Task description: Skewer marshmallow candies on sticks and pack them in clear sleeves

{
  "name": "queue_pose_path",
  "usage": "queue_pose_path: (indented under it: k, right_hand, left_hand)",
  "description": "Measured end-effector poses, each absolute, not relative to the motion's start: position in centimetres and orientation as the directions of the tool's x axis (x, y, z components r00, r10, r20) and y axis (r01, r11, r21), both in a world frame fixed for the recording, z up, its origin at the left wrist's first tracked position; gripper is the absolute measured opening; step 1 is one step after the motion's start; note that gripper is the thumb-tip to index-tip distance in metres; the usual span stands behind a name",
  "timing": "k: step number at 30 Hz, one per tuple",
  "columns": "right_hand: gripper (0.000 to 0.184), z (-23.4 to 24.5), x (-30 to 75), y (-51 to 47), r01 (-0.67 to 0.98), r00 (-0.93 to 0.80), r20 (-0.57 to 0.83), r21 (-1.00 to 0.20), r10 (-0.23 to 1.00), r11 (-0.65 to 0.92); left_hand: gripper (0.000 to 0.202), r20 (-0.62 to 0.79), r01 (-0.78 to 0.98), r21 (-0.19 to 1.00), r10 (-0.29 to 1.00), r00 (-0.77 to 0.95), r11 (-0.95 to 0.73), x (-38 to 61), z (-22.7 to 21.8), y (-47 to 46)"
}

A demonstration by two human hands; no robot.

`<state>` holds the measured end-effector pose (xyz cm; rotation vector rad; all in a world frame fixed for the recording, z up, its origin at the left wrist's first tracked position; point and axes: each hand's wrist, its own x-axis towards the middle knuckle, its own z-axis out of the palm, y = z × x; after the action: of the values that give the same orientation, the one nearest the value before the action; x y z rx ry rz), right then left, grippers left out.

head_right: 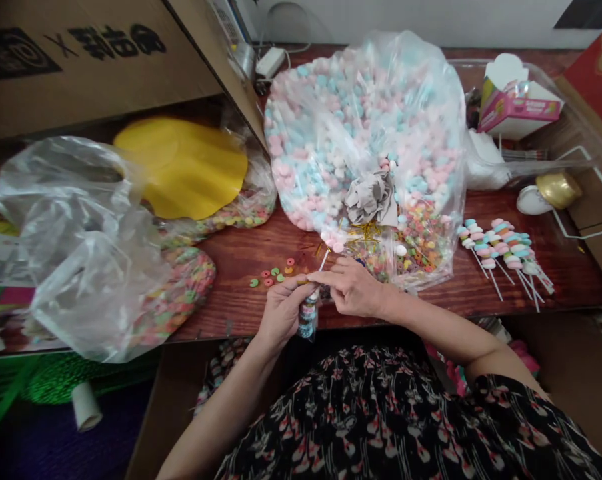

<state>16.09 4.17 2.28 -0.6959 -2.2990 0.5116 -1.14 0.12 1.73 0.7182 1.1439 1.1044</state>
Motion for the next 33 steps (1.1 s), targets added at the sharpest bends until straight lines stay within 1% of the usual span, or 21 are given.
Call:
queue_pose_path:
  k: [2, 4, 6, 8, 10, 12, 13, 14, 16, 21, 23, 25, 27, 30, 32, 33]
  right_hand:
    - [0.047, 2.8, 16.4, 3.7, 0.364, -0.575, 0.484, -0.571, 0.66, 0.736]
    - [0.043, 3.3, 16.8, 3.2, 0.388, -0.488, 0.453, -0.653, 0.746, 0.65]
    - [0.031, 3.4, 17.0, 2.8, 0.377, -0.412, 0.376, -0.759, 0.83, 0.531]
    - [0.015, 3.2, 17.0, 2.6, 0.298, -0.38, 0.253, -0.877, 0.89, 0.377]
    - [0.016, 2.6, 16.8, 2.4, 0.166, -0.382, 0.116, -0.967, 0.917, 0.192]
    - [0.019, 2.1, 16.7, 2.3, 0.036, -0.374, 0.024, -0.999, 0.927, 0.041]
    - [0.02, 1.9, 16.7, 2.2, -0.003, -0.365, 0.003, -1.0, 0.931, 0.001]
    - [0.02, 1.7, 16.7, 2.1, -0.022, -0.359, -0.006, -1.0, 0.933, -0.015]
    - [0.02, 1.7, 16.8, 1.9, -0.001, -0.34, 0.005, -1.0, 0.941, 0.005]
    - [0.02, 2.0, 16.9, 1.5, 0.16, -0.297, 0.07, -0.98, 0.952, 0.122]
    - [0.021, 2.0, 16.8, 1.5, 0.169, -0.294, 0.067, -0.978, 0.954, 0.121]
    - [0.022, 1.9, 16.8, 1.5, 0.134, -0.303, 0.028, -0.988, 0.953, 0.072]
    - [0.023, 1.6, 17.0, 1.6, 0.068, -0.356, -0.031, -0.998, 0.934, -0.007]
    - [0.022, 1.4, 17.8, 2.2, 0.012, -0.516, -0.11, -0.993, 0.85, -0.121]
    - [0.019, 1.6, 18.6, 2.6, 0.044, -0.636, -0.133, -0.99, 0.761, -0.136]
    - [0.018, 1.7, 18.9, 2.8, 0.07, -0.679, -0.117, -0.993, 0.725, -0.095]
  left_hand:
    - [0.013, -0.322, -0.307, 0.901, 0.947, -0.001, 0.306, -1.1, 1.8, 0.2]
    - [0.013, -0.309, -0.293, 0.911, 0.951, -0.018, 0.291, -1.0, 1.9, 0.3]
    - [0.013, -0.312, -0.277, 0.913, 0.95, -0.005, 0.298, -0.8, 2.1, 0.4]
    - [0.014, -0.32, -0.269, 0.91, 0.947, 0.03, 0.315, -0.5, 2.4, 0.5]
    - [0.014, -0.313, -0.267, 0.91, 0.948, 0.065, 0.319, -0.1, 2.6, 0.5]
    - [0.013, -0.289, -0.259, 0.917, 0.953, 0.087, 0.302, 0.3, 2.5, 0.6]
    - [0.012, -0.271, -0.25, 0.925, 0.958, 0.091, 0.286, 0.5, 2.4, 0.6]
    - [0.012, -0.252, -0.235, 0.935, 0.964, 0.089, 0.266, 0.6, 2.2, 0.6]
    - [0.013, -0.213, -0.179, 0.958, 0.974, 0.073, 0.223, 0.7, 1.8, 0.6]
    - [0.016, -0.108, 0.008, 0.994, 0.992, 0.058, 0.108, 0.5, 1.6, 0.5]
    - [0.016, -0.061, 0.064, 0.996, 0.995, 0.073, 0.057, 0.4, 1.8, 0.5]
    - [0.015, -0.038, 0.092, 0.995, 0.995, 0.091, 0.029, 0.3, 2.0, 0.4]
    - [0.015, -0.059, 0.073, 0.996, 0.993, 0.105, 0.052, 0.1, 2.0, 0.4]
    - [0.018, -0.172, -0.022, 0.984, 0.972, 0.162, 0.178, 0.1, 1.8, 0.3]
    - [0.019, -0.23, -0.066, 0.966, 0.947, 0.226, 0.25, 0.1, 1.8, 0.3]
    - [0.019, -0.242, -0.072, 0.96, 0.934, 0.263, 0.27, 0.1, 1.9, 0.3]
